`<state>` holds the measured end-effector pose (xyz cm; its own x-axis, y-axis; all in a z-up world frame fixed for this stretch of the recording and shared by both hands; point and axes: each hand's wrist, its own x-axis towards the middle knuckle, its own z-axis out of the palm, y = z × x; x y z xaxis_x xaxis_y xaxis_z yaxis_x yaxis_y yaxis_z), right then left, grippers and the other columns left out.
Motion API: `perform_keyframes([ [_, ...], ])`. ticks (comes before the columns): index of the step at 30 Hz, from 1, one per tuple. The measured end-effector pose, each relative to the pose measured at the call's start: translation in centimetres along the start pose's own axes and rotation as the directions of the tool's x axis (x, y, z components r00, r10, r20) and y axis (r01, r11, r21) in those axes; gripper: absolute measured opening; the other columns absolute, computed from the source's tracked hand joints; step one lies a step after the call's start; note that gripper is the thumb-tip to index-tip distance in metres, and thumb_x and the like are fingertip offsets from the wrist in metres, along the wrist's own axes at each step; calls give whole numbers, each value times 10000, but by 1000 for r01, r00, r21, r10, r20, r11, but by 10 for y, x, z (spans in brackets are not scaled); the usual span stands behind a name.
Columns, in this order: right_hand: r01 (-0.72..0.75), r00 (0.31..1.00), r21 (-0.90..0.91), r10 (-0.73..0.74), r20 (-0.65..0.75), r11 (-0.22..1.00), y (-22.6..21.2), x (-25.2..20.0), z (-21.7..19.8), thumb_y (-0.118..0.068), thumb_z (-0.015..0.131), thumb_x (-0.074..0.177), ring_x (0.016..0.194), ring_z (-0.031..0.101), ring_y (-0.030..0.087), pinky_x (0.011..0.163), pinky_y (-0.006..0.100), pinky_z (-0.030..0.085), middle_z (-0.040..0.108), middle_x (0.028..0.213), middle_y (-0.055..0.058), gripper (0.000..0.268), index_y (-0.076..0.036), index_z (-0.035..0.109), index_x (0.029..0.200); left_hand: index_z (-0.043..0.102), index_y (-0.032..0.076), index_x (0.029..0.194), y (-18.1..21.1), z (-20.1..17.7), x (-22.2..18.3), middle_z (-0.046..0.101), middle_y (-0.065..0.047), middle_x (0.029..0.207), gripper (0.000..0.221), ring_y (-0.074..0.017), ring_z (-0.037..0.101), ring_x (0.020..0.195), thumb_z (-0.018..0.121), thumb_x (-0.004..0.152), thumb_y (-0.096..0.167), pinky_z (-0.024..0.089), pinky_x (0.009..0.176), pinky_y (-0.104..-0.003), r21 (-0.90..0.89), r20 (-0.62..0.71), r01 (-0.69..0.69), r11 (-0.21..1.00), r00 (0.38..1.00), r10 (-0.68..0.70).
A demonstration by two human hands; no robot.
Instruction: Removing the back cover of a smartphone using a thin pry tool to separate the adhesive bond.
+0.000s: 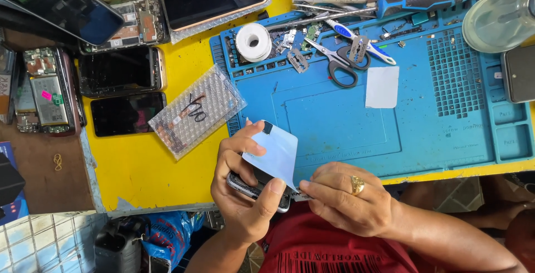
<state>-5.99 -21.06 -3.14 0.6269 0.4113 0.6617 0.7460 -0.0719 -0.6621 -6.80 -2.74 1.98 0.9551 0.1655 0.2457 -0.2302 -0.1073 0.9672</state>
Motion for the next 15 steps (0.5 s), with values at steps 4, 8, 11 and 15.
perform_keyframes([
  [4,14,1000,2,-14,2,1000,-2,3,-3,-77,604,1003,722,662,270,706,381,668,633,880,121,198,75,639,1125,385,149,819,-1,0,0,571,-32,1068,330,-363,570,1334,675,905,281,418,1207,-557,2,-21,10,1000,1000,-10],
  [8,49,999,5,-49,-13,999,2,2,1,-61,623,997,720,669,272,697,376,671,642,893,131,198,85,628,1131,388,150,822,-3,1,-1,573,-19,1070,331,-364,562,1357,682,905,279,419,1193,-536,-4,-39,19,1000,999,-19],
  [11,37,999,-9,-37,-20,999,6,-1,5,-64,638,992,716,672,261,698,372,677,646,880,130,199,79,635,1131,389,147,828,-5,1,-2,580,-24,1082,325,-372,564,1360,684,895,264,423,1194,-535,-7,-62,18,1000,998,-18],
  [15,20,1000,-45,-20,-6,999,8,-3,6,-55,655,984,730,678,268,711,383,672,650,892,129,198,71,639,1137,384,144,816,-5,2,-3,593,-29,1075,339,-375,586,1343,691,881,273,446,1175,-526,12,-89,25,1000,996,-24],
])
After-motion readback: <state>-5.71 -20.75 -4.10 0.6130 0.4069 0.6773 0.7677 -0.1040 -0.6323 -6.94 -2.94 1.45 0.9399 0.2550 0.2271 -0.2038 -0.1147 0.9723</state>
